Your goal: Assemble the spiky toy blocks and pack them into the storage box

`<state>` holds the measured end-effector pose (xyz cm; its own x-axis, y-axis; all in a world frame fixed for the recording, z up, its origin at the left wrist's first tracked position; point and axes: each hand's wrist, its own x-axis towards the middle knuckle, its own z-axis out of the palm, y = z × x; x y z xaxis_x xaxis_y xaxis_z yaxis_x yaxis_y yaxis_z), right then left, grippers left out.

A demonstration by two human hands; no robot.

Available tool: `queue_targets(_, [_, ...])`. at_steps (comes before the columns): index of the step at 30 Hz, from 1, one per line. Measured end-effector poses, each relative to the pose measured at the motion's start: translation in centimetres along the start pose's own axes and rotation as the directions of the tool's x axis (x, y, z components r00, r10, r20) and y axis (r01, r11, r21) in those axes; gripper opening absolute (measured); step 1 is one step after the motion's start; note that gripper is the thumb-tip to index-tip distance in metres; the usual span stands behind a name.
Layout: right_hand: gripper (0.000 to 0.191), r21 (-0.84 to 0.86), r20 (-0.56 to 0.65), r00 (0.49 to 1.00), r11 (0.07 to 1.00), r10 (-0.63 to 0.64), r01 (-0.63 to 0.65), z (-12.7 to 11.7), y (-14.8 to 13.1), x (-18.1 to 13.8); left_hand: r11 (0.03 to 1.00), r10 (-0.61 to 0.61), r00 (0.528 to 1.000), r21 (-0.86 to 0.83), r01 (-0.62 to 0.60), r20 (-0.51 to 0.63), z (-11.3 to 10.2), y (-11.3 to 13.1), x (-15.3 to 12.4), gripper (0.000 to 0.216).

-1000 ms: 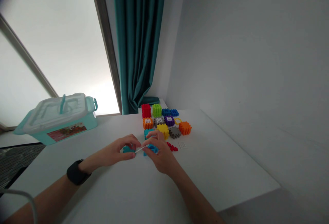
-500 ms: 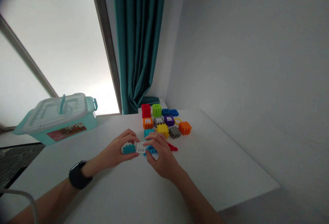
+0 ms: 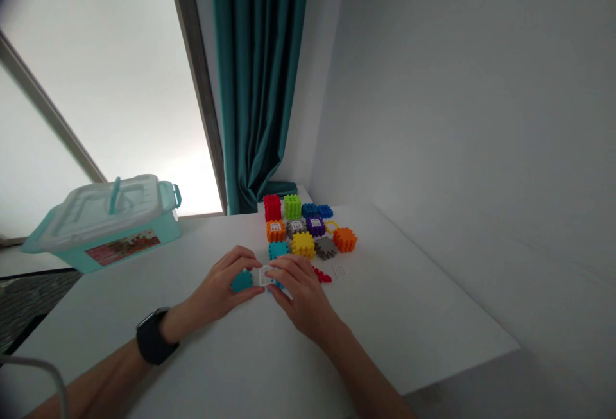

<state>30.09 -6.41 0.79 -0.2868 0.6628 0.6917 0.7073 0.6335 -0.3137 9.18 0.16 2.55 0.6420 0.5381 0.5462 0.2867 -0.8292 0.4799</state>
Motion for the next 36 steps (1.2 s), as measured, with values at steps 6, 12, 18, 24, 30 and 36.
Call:
queue_targets(6, [0.022, -0.021, 0.01, 1.0, 0.999, 0.029, -0.029, -0.4, 0.6, -0.3, 0.999, -0.031, 0.999, 0.021, 0.03, 0.033, 0.6, -1.1, -0.2, 0.039])
queue_targets(12, [0.02, -0.048, 0.014, 0.995, 0.994, 0.096, -0.095, -2.1, 2.7, -2.0, 0.999, -0.024, 0.992, 0.034, 0.02, 0.126, 0.4, -0.8, -0.2, 0.029])
queue_targets(18, [0.019, -0.137, 0.044, 0.979, 0.972, 0.2, -0.192, -4.6, 6.3, -5.4, 0.997, -0.001, 0.987, 0.076, -0.011, 0.159, 0.3, -0.7, -0.2, 0.022])
queue_targets(24, [0.019, -0.178, 0.071, 0.947, 0.938, 0.313, -0.297, -6.9, 10.1, -8.0, 0.996, 0.021, 0.984, 0.082, -0.036, 0.174, 0.4, -1.1, -0.3, 0.02])
queue_targets(30, [0.021, -0.159, 0.132, 0.908, 0.912, 0.399, -0.378, -7.5, 12.0, -8.6, 0.996, 0.012, 0.98, 0.088, -0.03, 0.199, 0.3, -0.8, -0.2, 0.02])
queue_targets(36, [0.02, -0.149, 0.154, 0.896, 0.906, 0.417, -0.397, -7.5, 12.3, -8.7, 0.996, 0.008, 0.98, 0.086, -0.026, 0.199, 0.2, -0.6, -0.2, 0.019])
